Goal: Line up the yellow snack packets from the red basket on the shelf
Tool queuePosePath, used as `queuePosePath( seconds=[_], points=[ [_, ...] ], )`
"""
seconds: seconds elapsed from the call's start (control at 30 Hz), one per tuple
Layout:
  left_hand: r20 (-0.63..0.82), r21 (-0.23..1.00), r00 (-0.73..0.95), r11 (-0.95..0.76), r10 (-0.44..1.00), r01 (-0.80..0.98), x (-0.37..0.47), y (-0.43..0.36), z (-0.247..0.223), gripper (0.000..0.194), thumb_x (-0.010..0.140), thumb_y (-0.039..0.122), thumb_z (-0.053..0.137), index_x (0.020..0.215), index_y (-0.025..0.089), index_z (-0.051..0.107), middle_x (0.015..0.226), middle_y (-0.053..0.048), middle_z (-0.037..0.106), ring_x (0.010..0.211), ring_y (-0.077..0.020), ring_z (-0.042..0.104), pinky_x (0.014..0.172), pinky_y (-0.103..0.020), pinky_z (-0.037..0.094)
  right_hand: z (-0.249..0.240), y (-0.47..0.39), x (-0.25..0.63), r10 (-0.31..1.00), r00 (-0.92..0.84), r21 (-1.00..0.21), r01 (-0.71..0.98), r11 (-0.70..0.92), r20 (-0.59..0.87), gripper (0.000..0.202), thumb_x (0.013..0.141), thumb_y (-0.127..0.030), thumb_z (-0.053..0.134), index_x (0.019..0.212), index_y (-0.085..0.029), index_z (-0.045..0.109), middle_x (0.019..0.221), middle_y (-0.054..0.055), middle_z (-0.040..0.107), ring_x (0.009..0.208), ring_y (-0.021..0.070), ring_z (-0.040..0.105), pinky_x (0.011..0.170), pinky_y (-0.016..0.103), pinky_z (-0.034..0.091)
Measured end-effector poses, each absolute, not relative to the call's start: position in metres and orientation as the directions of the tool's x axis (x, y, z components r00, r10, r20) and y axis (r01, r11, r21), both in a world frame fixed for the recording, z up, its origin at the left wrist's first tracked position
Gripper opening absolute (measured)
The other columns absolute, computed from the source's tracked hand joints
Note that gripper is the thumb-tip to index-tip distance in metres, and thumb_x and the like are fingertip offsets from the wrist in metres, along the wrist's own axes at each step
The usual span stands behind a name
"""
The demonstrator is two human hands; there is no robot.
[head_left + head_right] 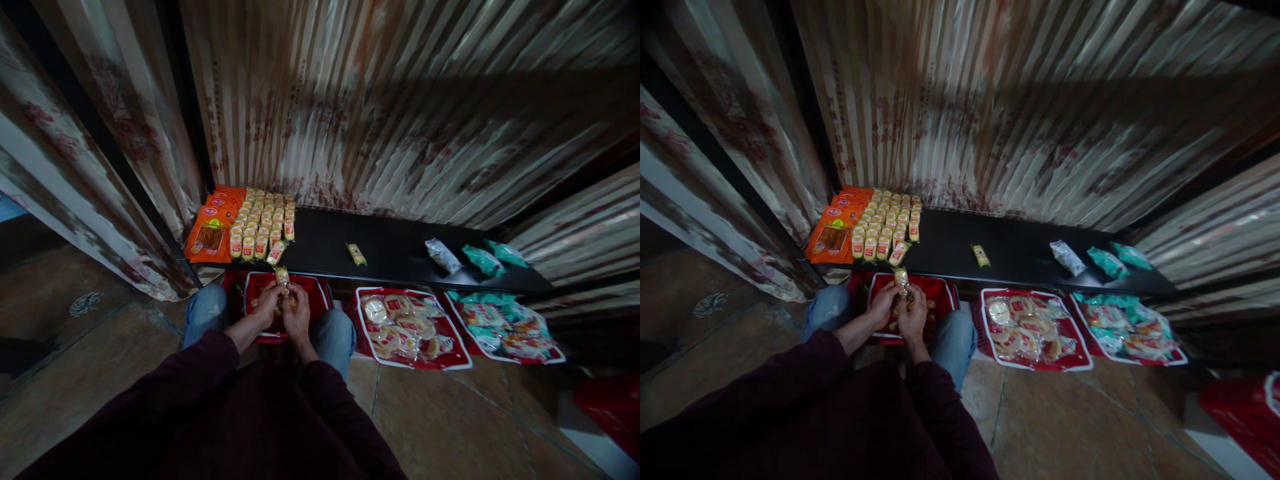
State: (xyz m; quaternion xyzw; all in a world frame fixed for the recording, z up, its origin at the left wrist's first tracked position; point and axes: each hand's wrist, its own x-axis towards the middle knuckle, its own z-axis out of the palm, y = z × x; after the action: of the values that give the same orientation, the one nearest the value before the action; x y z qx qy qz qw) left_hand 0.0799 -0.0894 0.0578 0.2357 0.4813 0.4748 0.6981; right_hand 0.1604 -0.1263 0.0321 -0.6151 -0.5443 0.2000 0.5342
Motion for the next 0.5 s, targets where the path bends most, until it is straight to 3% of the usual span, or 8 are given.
queuePosePath(
  seconds=[0.2,0.5],
  points=[
    [-0.437,0.787,0.066,0.417,0.897,-0.455,0.084,-0.090,0.053,0.026,0.058,0.034,0.068,0.078,0.018,0.063,0.081,-0.003,0.068,0.082,-0.0161,0.062,0.073,-0.026,0.046,0.029,-0.123,0.163,0.886,0.314,-0.846,0.515,0.142,0.340,0.028,0.083,-0.033,0.054,0.106,-0.018,0.057,0.112,0.012,0.059,0.109,0.0228,0.054,0.098,0.044,0.043],
    [-0.429,0.810,0.031,0.399,0.903,-0.430,0.087,-0.092,0.055,0.029,0.059,0.043,0.068,0.073,0.020,0.056,0.074,0.001,0.061,0.076,-0.0150,0.059,0.072,-0.026,0.045,0.020,-0.119,0.173,0.895,0.329,-0.851,0.517,0.096,0.300,0.030,0.080,-0.036,0.060,0.105,-0.020,0.056,0.106,0.010,0.058,0.101,0.0229,0.056,0.092,0.042,0.047]
  ],
)
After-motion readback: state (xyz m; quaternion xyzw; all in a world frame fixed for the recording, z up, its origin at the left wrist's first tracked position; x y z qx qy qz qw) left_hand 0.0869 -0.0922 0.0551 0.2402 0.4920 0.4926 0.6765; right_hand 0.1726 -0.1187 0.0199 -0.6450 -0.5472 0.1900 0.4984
